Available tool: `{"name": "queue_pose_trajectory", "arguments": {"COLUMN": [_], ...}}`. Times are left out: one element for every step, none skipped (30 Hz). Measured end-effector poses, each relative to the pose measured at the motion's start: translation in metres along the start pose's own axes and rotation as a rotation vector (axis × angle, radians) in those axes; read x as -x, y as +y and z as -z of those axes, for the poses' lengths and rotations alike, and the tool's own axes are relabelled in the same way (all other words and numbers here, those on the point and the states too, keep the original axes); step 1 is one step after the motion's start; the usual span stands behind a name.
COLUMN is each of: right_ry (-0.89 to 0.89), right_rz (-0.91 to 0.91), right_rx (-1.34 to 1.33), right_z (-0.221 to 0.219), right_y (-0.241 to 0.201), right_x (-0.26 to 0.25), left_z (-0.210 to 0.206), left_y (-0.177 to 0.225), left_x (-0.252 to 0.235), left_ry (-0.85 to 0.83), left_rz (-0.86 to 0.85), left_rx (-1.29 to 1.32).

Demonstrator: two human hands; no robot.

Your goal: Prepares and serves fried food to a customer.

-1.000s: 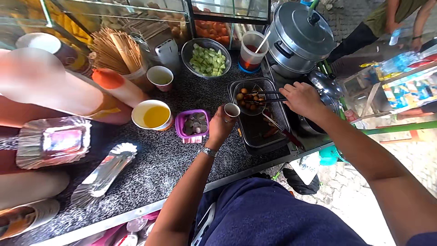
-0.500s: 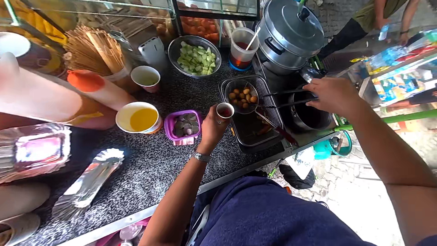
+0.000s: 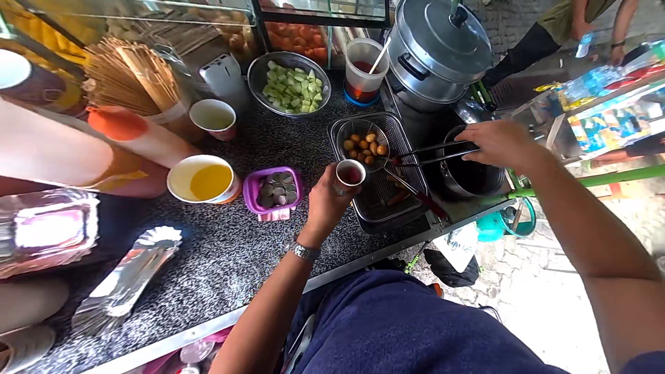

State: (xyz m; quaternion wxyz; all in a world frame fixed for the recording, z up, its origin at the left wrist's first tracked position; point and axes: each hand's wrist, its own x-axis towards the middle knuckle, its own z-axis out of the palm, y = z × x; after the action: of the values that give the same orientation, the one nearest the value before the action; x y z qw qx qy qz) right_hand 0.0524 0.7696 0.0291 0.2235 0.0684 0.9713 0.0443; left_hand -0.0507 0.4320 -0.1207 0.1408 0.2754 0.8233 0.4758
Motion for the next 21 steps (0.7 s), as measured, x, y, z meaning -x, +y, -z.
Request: {"name": "queue_pose_trajectory", "arguments": {"right_ry": [0.082, 0.160, 0.235, 0.289, 0.326, 0.329, 0.315, 0.302, 0.286, 0.256, 0.222, 0.191, 0.159, 0.123, 0.077, 0.040, 0.013, -0.011, -0.030, -0.043, -0.049], "right_rz": [0.019, 0.048, 0.094, 0.140, 0.185, 0.211, 0.214, 0.196, 0.157, 0.092, 0.024, -0.028, -0.056, -0.065, -0.067, -0.057, -0.045, -0.038, -0.032, -0.028, -0.026], "right_rx": [-0.069, -0.131, -0.190, -0.236, -0.260, -0.276, -0.275, -0.249, -0.206, -0.147, -0.086, -0.029, 0.021, 0.054, 0.078, 0.088, 0.095, 0.109, 0.127, 0.140, 0.144], "right_z": [0.006, 0.011, 0.016, 0.019, 0.020, 0.022, 0.024, 0.026, 0.027, 0.028, 0.027, 0.021, 0.014, 0.006, 0.000, -0.006, -0.010, -0.012, -0.014, -0.015, -0.016], "right_y": [0.008, 0.015, 0.019, 0.020, 0.018, 0.013, 0.008, 0.004, 0.002, 0.000, -0.002, -0.003, -0.003, -0.004, -0.007, -0.012, -0.016, -0.022, -0.026, -0.028, -0.028], "right_x": [0.012, 0.024, 0.034, 0.042, 0.047, 0.051, 0.054, 0.055, 0.054, 0.051, 0.044, 0.034, 0.021, 0.007, -0.006, -0.019, -0.031, -0.041, -0.048, -0.054, -0.055], "left_z": [-0.001, -0.002, -0.004, -0.007, -0.010, -0.013, -0.016, -0.019, -0.022, -0.024, -0.026, -0.027, -0.029, -0.030, -0.030, -0.030, -0.029, -0.029, -0.028, -0.028, -0.029], "left_y": [0.004, 0.008, 0.012, 0.015, 0.018, 0.019, 0.020, 0.020, 0.018, 0.016, 0.012, 0.009, 0.005, 0.002, 0.001, 0.001, 0.001, 0.001, 0.000, -0.001, -0.002], "left_x": [-0.001, -0.003, -0.004, -0.005, -0.007, -0.008, -0.009, -0.010, -0.010, -0.010, -0.009, -0.009, -0.008, -0.008, -0.007, -0.006, -0.005, -0.004, -0.004, -0.002, -0.001], "left_ry": [-0.009, -0.021, -0.037, -0.054, -0.066, -0.073, -0.078, -0.077, -0.068, -0.058, -0.048, -0.039, -0.032, -0.029, -0.029, -0.029, -0.029, -0.026, -0.022, -0.020, -0.017], "left_rz": [-0.008, -0.012, -0.017, -0.021, -0.032, -0.049, -0.059, -0.065, -0.070, -0.073, -0.075, -0.080, -0.082, -0.080, -0.073, -0.068, -0.062, -0.057, -0.053, -0.048, -0.037], "left_rx": [0.002, 0.003, 0.009, 0.014, 0.022, 0.029, 0.040, 0.054, 0.069, 0.084, 0.098, 0.110, 0.116, 0.119, 0.118, 0.115, 0.111, 0.104, 0.097, 0.090, 0.088]}}
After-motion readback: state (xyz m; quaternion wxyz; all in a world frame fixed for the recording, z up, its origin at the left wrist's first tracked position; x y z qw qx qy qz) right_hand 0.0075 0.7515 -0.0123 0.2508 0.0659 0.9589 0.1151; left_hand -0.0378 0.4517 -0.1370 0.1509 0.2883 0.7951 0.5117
